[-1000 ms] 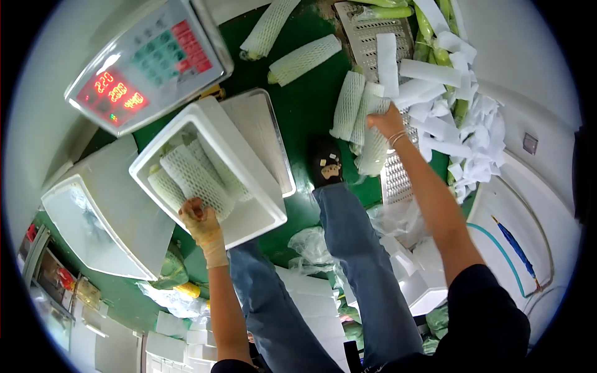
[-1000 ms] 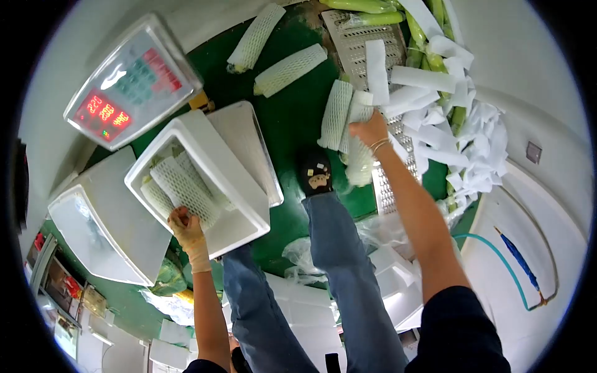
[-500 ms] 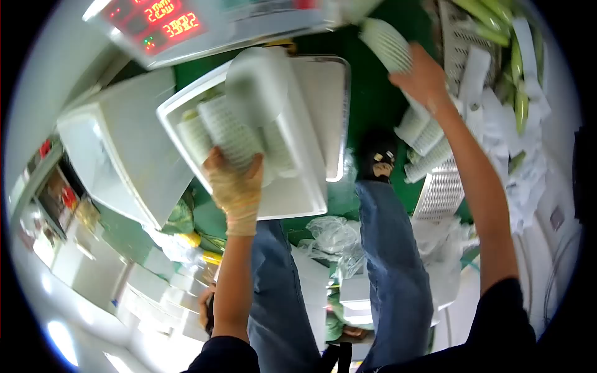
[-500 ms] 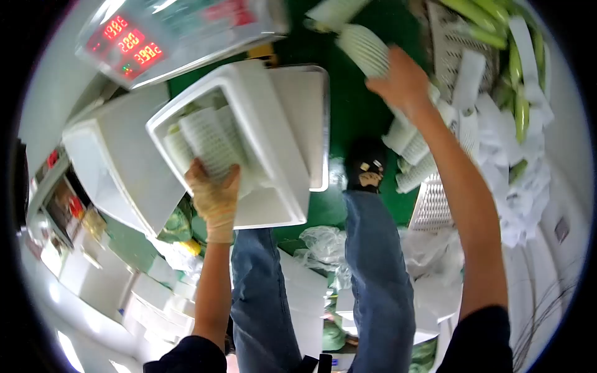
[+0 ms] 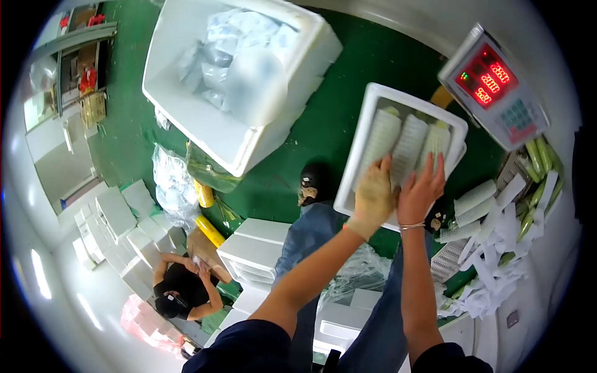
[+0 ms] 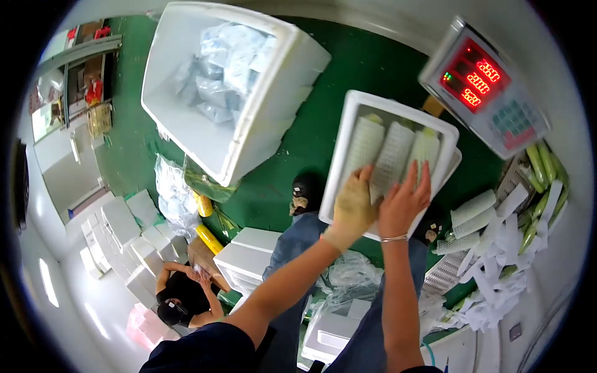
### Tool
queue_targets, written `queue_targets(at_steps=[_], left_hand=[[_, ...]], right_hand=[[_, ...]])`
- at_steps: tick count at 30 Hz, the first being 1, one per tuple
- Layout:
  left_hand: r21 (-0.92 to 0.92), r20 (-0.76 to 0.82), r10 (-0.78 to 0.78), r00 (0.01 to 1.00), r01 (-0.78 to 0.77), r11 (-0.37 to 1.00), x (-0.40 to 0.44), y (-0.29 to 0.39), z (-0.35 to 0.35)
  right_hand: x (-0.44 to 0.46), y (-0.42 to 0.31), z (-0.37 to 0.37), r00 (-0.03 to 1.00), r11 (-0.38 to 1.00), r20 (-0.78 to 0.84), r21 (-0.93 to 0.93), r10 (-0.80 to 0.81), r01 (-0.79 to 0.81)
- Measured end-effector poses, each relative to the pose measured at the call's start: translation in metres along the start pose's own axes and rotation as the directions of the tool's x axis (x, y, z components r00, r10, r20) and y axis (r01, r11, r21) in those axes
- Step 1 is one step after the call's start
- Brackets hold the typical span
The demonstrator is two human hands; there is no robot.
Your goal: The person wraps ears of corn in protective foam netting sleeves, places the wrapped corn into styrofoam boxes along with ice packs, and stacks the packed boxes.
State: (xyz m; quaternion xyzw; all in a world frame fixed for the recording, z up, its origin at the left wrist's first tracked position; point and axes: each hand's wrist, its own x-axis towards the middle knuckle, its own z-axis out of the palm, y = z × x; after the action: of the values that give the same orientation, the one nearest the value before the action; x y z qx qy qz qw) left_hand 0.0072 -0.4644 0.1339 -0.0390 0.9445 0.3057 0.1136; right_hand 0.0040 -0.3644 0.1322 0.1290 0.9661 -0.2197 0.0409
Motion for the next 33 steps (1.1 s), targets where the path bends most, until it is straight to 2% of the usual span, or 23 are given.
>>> queue_targets(at_steps=[1,4,6,7,9,10,12,13,14,16,17,18,19,21,23,24,26,28,29,30,31,32,33], left_hand=[[-0.076,0.003,-0.066,0.998,0.066,0.995,-0.008,-0.002,-0.025],[-0.266,0.115,-0.323,0.939,0.342,0.901,-0.053,-0.019,-0.091],[-0.322,0.155,-0.396,0.905,0.426,0.846,-0.092,-0.041,-0.102],[-0.348,0.168,-0.376,0.911,0.411,0.842,-0.103,-0.056,-0.101],[-0.241,0.428,-0.446,0.786,0.575,0.782,-0.109,-0.078,-0.091],[-0.26,0.437,-0.425,0.793,0.564,0.784,-0.102,-0.086,-0.093],[-0.251,0.507,-0.522,0.686,0.697,0.672,-0.078,-0.1,-0.097],[-0.335,0.505,-0.5,0.703,0.694,0.637,-0.063,-0.102,-0.117],[-0.515,0.367,-0.374,0.852,0.52,0.681,-0.062,-0.111,-0.118],[-0.19,0.605,-0.498,0.621,0.72,0.667,-0.051,-0.122,-0.149],[-0.568,0.509,-0.374,0.776,0.629,0.531,-0.095,-0.146,-0.117],[-0.566,0.555,-0.327,0.765,0.635,0.526,-0.104,-0.154,-0.107],[-0.651,0.607,-0.295,0.738,0.674,0.348,-0.109,-0.16,-0.102],[-0.694,0.71,-0.22,0.668,0.717,-0.062,-0.116,-0.163,-0.102],[-0.61,0.778,-0.171,0.604,0.662,-0.435,-0.115,-0.174,-0.099],[-0.542,0.802,-0.154,0.578,0.592,-0.597,-0.114,-0.176,-0.089],[-0.539,0.755,-0.393,0.525,0.155,-0.828,-0.147,-0.202,-0.02],[-0.752,0.655,-0.489,0.576,0.44,-0.49,-0.107,-0.168,-0.081],[-0.822,0.55,-0.562,0.618,0.521,-0.231,-0.11,-0.167,-0.081],[-0.823,0.431,-0.6,0.674,0.566,0.045,-0.112,-0.166,-0.083],[-0.671,0.561,-0.599,0.571,0.738,0.075,-0.102,-0.159,-0.105],[-0.667,0.558,-0.604,0.569,0.74,0.082,-0.102,-0.147,-0.115],[-0.793,0.506,-0.575,0.643,0.609,-0.017,-0.1,-0.141,-0.125]], right_hand=[[0.007,-0.012,-0.005,1.0,1.0,-0.023,0.004,0.012,-0.011],[0.036,-0.091,-0.039,0.97,0.943,-0.165,0.249,-0.181,0.219],[0.061,-0.172,-0.038,0.914,0.789,-0.001,0.504,-0.407,0.352],[0.081,-0.221,-0.028,0.84,0.744,-0.016,0.456,-0.542,0.488],[0.117,-0.29,0.027,0.83,0.752,0.033,0.444,-0.557,0.487],[0.141,-0.309,0.073,0.859,0.852,0.15,0.295,-0.489,0.433],[0.188,-0.33,0.16,0.905,0.974,0.423,-0.178,-0.053,0.14],[0.203,-0.327,0.189,0.901,0.963,0.42,-0.269,0.111,0.007],[0.214,-0.328,0.202,0.873,0.925,0.4,-0.356,0.277,-0.131],[0.225,-0.332,0.23,0.893,0.94,0.383,-0.323,0.236,-0.109],[0.22,-0.329,0.243,0.924,0.944,0.308,-0.304,0.226,-0.13],[0.215,-0.32,0.262,0.97,0.972,0.179,-0.194,0.166,-0.131],[0.216,-0.317,0.27,0.975,0.965,0.164,-0.241,0.147,-0.105],[0.22,-0.315,0.259,0.961,0.976,0.249,-0.207,0.125,-0.073],[0.221,-0.336,0.224,0.872,0.959,0.436,0.061,0.223,-0.276],[0.217,-0.345,0.218,0.844,0.894,0.471,0.216,0.257,-0.392],[0.189,-0.358,0.196,0.831,0.577,0.553,0.66,0.061,-0.481],[0.14,-0.356,0.127,0.702,0.279,0.666,0.745,-0.251,-0.606],[0.114,-0.343,0.097,0.712,0.411,0.622,0.772,-0.327,-0.485],[0.092,-0.33,0.046,0.581,0.373,0.663,0.747,-0.472,-0.55],[0.067,-0.303,0.016,0.507,0.459,0.731,0.681,-0.456,-0.57],[0.027,-0.248,-0.009,0.397,0.487,0.787,0.609,-0.473,-0.627],[-0.004,-0.2,-0.026,0.274,0.516,0.828,0.527,-0.489,-0.675]])
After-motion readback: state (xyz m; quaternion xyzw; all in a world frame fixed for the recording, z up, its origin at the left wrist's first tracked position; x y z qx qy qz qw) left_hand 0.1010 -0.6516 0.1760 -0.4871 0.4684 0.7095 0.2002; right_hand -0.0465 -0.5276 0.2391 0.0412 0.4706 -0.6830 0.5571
